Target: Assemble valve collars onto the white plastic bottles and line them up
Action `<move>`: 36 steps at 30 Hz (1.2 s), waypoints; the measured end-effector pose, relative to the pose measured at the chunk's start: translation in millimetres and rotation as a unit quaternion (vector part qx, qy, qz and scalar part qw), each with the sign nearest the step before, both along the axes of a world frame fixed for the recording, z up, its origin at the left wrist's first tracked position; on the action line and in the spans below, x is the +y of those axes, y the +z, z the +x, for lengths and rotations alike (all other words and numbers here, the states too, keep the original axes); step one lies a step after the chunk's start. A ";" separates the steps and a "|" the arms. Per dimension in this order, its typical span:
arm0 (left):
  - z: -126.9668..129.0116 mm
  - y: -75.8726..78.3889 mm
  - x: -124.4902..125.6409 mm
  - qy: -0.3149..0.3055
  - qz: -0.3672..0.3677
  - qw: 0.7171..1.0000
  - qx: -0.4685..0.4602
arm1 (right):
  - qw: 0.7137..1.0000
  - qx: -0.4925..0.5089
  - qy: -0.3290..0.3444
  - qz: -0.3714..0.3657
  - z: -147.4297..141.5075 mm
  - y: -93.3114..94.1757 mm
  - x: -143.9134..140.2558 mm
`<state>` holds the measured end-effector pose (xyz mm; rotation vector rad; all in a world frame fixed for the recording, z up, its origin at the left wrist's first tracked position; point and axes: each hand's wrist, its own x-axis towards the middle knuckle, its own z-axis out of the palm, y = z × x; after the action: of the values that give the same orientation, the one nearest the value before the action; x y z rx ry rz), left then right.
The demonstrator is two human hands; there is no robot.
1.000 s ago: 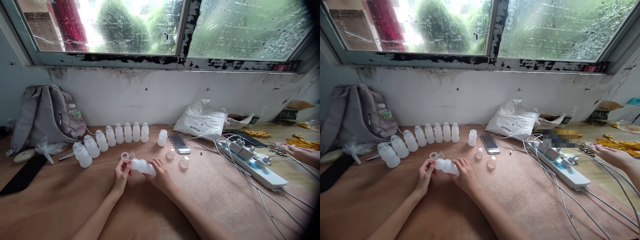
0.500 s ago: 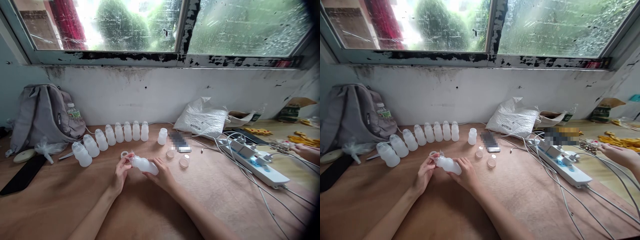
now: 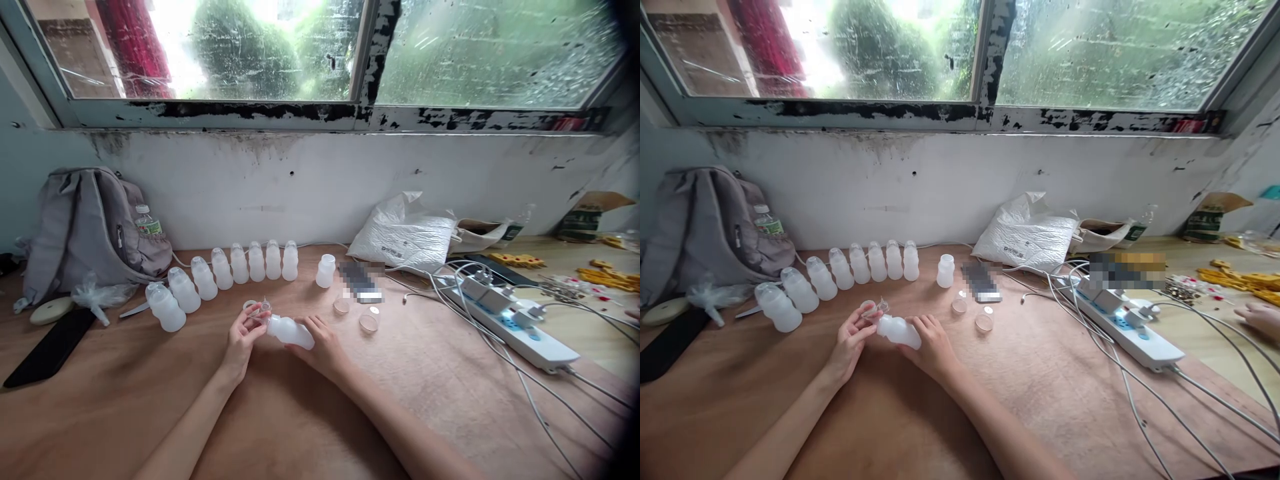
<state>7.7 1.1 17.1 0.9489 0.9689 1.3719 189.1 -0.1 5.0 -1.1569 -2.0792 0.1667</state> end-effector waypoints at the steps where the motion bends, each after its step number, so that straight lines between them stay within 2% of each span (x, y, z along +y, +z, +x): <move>1: 0.0 0.6 -0.4 -0.004 0.005 1.000 -0.010 | 1.000 0.004 -0.004 -0.006 -0.2 0.7 -0.3; 6: -0.4 -3.2 1.3 0.031 -0.047 0.998 0.020 | 1.000 0.005 -0.006 -0.013 -0.7 1.9 -0.6; 11: -0.9 -1.9 0.5 -0.028 -0.036 0.998 -0.050 | 1.000 0.014 -0.011 -0.017 0.5 -1.9 1.6; 15: 11.1 1.0 -9.5 -0.059 -0.073 0.993 -0.078 | 1.000 0.018 0.010 -0.011 -5.4 -3.2 -3.9; 18: 22.3 0.4 -17.3 0.001 -0.084 0.993 -0.082 | 0.995 0.065 0.050 -0.054 -16.1 1.5 -15.1; 21: 26.9 0.8 -21.8 0.057 -0.087 0.992 -0.066 | 0.963 0.175 0.079 -0.190 -26.5 9.5 -25.5; 25: 25.0 3.7 -24.2 0.073 -0.066 0.994 -0.052 | 0.872 0.301 0.083 -0.377 -32.3 15.5 -29.5; 29: 22.0 4.9 -23.8 0.071 -0.025 0.997 -0.030 | 0.783 0.377 0.111 -0.483 -32.2 15.1 -29.0; 31: 21.0 4.7 -22.3 0.052 -0.004 0.998 -0.020 | 0.754 0.398 0.129 -0.506 -33.0 14.6 -29.4; 33: 20.8 4.5 -20.7 0.024 0.019 0.999 -0.026 | 0.748 0.417 0.134 -0.499 -34.4 14.5 -29.5; 34: 21.2 4.5 -20.2 0.006 0.025 0.999 -0.031 | 0.757 0.424 0.128 -0.480 -35.1 14.5 -29.1; 36: 22.8 4.6 -20.0 -0.025 0.018 0.999 -0.029 | 0.800 0.411 0.114 -0.423 -34.8 14.1 -26.4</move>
<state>30.5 -18.9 21.7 0.9490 0.8738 1.3725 154.3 -26.5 19.2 -0.9915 -1.2967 1.5507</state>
